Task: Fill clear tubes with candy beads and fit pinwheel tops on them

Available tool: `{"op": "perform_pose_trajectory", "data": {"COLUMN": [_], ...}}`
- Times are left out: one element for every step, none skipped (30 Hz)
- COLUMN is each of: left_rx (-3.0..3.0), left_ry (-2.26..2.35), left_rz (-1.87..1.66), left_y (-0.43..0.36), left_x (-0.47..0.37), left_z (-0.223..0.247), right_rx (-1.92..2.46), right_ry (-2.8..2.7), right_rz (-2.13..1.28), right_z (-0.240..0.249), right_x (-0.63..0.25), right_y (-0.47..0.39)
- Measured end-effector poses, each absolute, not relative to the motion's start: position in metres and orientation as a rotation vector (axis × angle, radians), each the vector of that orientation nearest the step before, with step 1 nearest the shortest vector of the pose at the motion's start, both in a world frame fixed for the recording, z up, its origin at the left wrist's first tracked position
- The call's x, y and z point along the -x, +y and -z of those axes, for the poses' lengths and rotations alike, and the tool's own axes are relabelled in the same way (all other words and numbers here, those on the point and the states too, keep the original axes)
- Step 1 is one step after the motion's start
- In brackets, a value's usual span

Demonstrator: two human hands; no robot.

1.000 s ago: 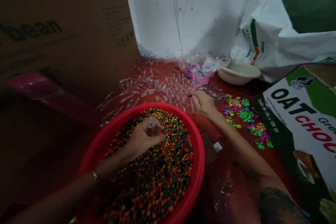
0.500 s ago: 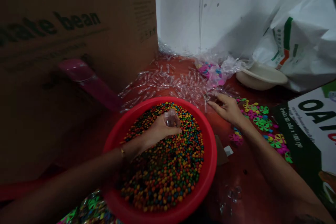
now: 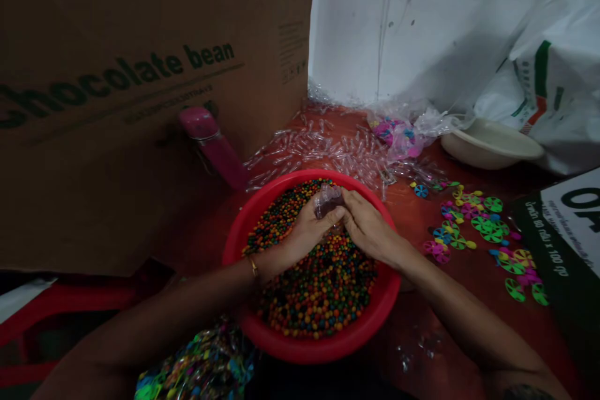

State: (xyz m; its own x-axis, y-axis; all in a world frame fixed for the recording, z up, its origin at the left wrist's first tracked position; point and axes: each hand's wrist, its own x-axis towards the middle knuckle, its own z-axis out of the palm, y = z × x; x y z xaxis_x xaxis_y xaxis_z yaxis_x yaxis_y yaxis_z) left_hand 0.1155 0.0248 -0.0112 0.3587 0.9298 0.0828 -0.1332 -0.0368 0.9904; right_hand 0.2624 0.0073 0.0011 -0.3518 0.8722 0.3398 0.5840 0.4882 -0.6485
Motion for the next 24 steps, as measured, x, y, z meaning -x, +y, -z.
{"op": "perform_pose_trajectory", "data": {"left_rx": [-1.32,-1.327,-1.335,-1.342,-1.348,-1.359,-1.378,-1.399,-1.416,-1.431,-1.444,-1.459,-1.48,-1.514,-1.564,-1.631,-1.704,-1.778,-1.841,-1.88,-1.897,-1.899,-1.895,-1.903], "left_ry": [0.834,0.858,0.883,0.904,0.925,0.943,0.959,0.972,0.981,0.986,0.984,0.972,0.958,0.942,0.928,0.915,0.91,0.913,0.923,0.933,0.936,0.924,0.897,0.845], "left_rz": [-1.064,-1.097,-1.131,-1.165,-1.194,-1.215,-1.229,-1.24,-1.25,-1.258,-1.262,-1.255,-1.235,-1.208,-1.182,-1.162,-1.159,-1.168,-1.18,-1.194,-1.204,-1.212,-1.227,-1.228], "left_y": [0.022,0.02,0.018,0.016,0.016,0.017,0.018,0.02,0.023,0.025,0.028,0.029,0.03,0.03,0.029,0.028,0.027,0.026,0.024,0.021,0.017,0.01,0.001,-0.012], "left_x": [-0.116,-0.117,-0.118,-0.119,-0.12,-0.12,-0.121,-0.121,-0.121,-0.121,-0.121,-0.121,-0.12,-0.118,-0.117,-0.117,-0.117,-0.118,-0.12,-0.123,-0.127,-0.132,-0.136,-0.14], "left_z": [0.011,0.012,0.012,0.012,0.013,0.014,0.016,0.019,0.021,0.024,0.026,0.028,0.028,0.027,0.025,0.022,0.018,0.012,0.006,0.0,-0.007,-0.014,-0.02,-0.026], "right_rx": [1.219,1.233,1.243,1.251,1.256,1.258,1.259,1.256,1.249,1.241,1.232,1.22,1.2,1.176,1.155,1.147,1.152,1.169,1.194,1.226,1.258,1.288,1.316,1.345], "right_ry": [-2.082,-2.092,-2.101,-2.117,-2.14,-2.169,-2.199,-2.227,-2.245,-2.245,-2.227,-2.198,-2.169,-2.146,-2.122,-2.098,-2.066,-2.027,-1.984,-1.945,-1.923,-1.921,-1.935,-1.963], "right_rz": [-0.536,-0.526,-0.524,-0.526,-0.524,-0.513,-0.494,-0.473,-0.456,-0.447,-0.443,-0.44,-0.438,-0.432,-0.415,-0.396,-0.382,-0.377,-0.377,-0.376,-0.371,-0.351,-0.307,-0.244], "right_z": [-0.002,-0.003,-0.004,-0.005,-0.005,-0.005,-0.004,-0.002,0.001,0.005,0.009,0.014,0.018,0.021,0.022,0.023,0.022,0.021,0.018,0.014,0.009,0.003,-0.003,-0.01], "right_x": [-0.26,-0.259,-0.258,-0.257,-0.257,-0.258,-0.258,-0.259,-0.26,-0.26,-0.261,-0.261,-0.262,-0.262,-0.262,-0.263,-0.264,-0.266,-0.268,-0.271,-0.275,-0.28,-0.285,-0.29], "right_y": [0.004,0.002,0.0,-0.001,-0.002,-0.002,-0.001,0.0,0.001,0.002,0.004,0.004,0.004,0.004,0.003,0.001,-0.002,-0.006,-0.01,-0.017,-0.026,-0.037,-0.052,-0.069]}}
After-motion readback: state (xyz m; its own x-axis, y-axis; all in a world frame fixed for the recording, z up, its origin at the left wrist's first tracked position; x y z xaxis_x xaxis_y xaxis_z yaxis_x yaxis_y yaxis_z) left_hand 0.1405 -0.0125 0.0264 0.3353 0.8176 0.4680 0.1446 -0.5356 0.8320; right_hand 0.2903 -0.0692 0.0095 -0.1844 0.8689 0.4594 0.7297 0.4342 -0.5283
